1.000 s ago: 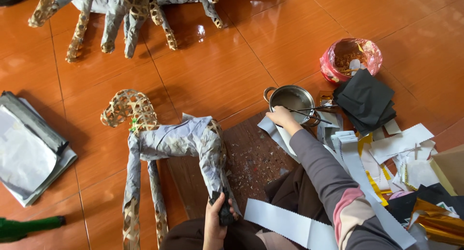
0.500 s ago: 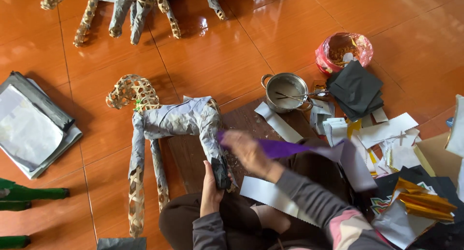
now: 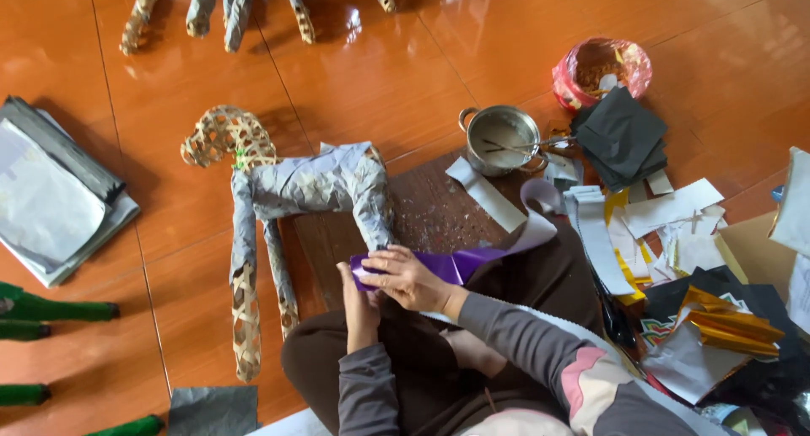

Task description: Decorating a paper-mache giraffe by cutting paper strips and wrapping purple film around its legs

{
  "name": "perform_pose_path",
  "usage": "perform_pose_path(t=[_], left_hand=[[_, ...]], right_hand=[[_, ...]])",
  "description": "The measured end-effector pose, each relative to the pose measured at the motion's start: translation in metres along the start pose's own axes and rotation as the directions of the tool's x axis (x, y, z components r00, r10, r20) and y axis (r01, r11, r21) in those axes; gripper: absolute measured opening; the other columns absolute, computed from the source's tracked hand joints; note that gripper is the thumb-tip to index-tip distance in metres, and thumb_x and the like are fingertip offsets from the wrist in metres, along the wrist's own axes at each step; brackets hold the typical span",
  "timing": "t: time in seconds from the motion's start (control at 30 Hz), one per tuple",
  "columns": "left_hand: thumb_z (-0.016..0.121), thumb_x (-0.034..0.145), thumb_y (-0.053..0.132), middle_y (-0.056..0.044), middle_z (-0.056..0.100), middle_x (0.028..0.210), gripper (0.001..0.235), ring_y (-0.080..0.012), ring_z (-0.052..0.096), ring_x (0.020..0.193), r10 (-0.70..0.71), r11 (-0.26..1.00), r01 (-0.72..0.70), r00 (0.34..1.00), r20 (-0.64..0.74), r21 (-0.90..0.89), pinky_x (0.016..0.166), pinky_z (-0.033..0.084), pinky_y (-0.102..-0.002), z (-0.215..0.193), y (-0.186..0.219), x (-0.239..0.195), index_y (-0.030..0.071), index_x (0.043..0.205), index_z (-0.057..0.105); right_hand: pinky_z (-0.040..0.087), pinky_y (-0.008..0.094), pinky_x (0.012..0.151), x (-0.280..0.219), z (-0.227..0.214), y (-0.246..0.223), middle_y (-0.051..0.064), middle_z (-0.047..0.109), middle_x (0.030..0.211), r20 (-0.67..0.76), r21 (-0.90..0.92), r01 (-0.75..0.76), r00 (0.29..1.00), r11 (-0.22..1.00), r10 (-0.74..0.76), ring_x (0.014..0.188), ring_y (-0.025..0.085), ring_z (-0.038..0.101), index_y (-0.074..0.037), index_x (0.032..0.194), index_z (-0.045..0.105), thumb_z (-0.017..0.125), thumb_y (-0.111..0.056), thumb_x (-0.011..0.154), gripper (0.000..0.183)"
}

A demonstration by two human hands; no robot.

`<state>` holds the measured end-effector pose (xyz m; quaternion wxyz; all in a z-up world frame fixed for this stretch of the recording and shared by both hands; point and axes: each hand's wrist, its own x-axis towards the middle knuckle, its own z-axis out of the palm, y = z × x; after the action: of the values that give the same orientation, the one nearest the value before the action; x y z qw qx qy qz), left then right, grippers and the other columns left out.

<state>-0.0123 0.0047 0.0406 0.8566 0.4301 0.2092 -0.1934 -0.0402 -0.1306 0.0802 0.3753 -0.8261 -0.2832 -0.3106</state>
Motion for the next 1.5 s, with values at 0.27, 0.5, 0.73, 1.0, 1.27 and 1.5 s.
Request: perform_pose_path(t=[0.27, 0.5, 0.73, 1.0, 1.27, 1.5], left_hand=[[0.066, 0.094, 0.028, -0.002, 0.056, 0.08, 0.02, -0.0118, 0.059, 0.073, 0.179, 0.96, -0.169, 0.983, -0.026, 0.225, 0.065, 0.057, -0.029, -0.022, -0.019, -0.005, 0.008, 0.098, 0.062], [0.069, 0.09, 0.013, -0.004, 0.064, 0.076, 0.008, -0.013, 0.066, 0.066, 0.133, 0.988, -0.127, 0.989, -0.07, 0.083, 0.059, 0.06, -0.029, -0.017, -0.016, -0.009, 0.006, 0.091, 0.064], [0.068, 0.091, 0.012, -0.006, 0.068, 0.075, 0.011, -0.0147, 0.07, 0.065, 0.121, 0.992, -0.122, 0.991, -0.059, -0.016, 0.057, 0.062, -0.029, -0.028, -0.024, -0.003, 0.008, 0.088, 0.059], [0.069, 0.092, 0.02, -0.005, 0.067, 0.067, 0.021, -0.0134, 0.068, 0.057, 0.112, 0.993, -0.106, 0.977, -0.18, 0.044, 0.054, 0.06, -0.027, -0.047, -0.04, 0.011, 0.008, 0.078, 0.059], [0.07, 0.091, 0.016, -0.005, 0.064, 0.061, 0.021, -0.0128, 0.066, 0.05, 0.198, 0.976, -0.165, 0.942, -0.27, 0.141, 0.047, 0.057, -0.027, -0.063, -0.066, 0.035, 0.006, 0.074, 0.061], [0.07, 0.089, 0.016, -0.009, 0.062, 0.071, 0.014, -0.0193, 0.062, 0.064, 0.327, 0.826, -0.166, 0.92, -0.217, 0.538, 0.058, 0.052, -0.032, -0.029, -0.049, 0.013, 0.006, 0.085, 0.061]], right_hand=[[0.022, 0.044, 0.116, 0.003, -0.009, -0.004, 0.013, 0.058, 0.135, 0.107, 0.178, -0.057, 0.994, 0.982, 0.039, 0.13, 0.029, 0.051, -0.007, 0.134, 0.056, 0.062, -0.03, 0.089, 0.051], [0.051, 0.032, 0.065, -0.04, -0.038, -0.042, -0.001, 0.065, 0.067, 0.084, 0.216, -0.565, 0.824, 0.797, 0.561, 0.063, 0.02, 0.063, -0.013, 0.075, 0.065, 0.063, -0.023, 0.089, 0.018], [0.039, 0.021, 0.033, -0.091, 0.005, -0.01, 0.013, 0.06, 0.068, 0.678, 0.557, -0.646, -0.007, -0.521, 0.735, 0.044, 0.017, 0.056, -0.004, 0.103, 0.059, 0.039, -0.066, 0.095, 0.066], [0.038, 0.023, 0.048, -0.075, -0.004, 0.005, -0.002, 0.054, 0.062, 0.144, 0.694, -0.719, 0.077, -0.045, 0.987, 0.053, 0.008, 0.045, -0.008, 0.069, 0.062, 0.081, -0.015, 0.085, 0.026], [0.04, 0.023, 0.053, -0.073, 0.008, 0.001, -0.004, 0.05, 0.059, 0.018, 0.57, -0.814, 0.153, 0.116, 0.988, 0.056, 0.005, 0.04, -0.008, 0.067, 0.062, 0.076, -0.013, 0.089, 0.026], [0.044, 0.028, 0.062, -0.083, 0.023, -0.004, -0.004, 0.053, 0.064, -0.053, 0.561, -0.811, 0.163, 0.164, 0.985, 0.061, 0.009, 0.041, -0.004, 0.072, 0.066, 0.075, -0.012, 0.088, 0.02]])
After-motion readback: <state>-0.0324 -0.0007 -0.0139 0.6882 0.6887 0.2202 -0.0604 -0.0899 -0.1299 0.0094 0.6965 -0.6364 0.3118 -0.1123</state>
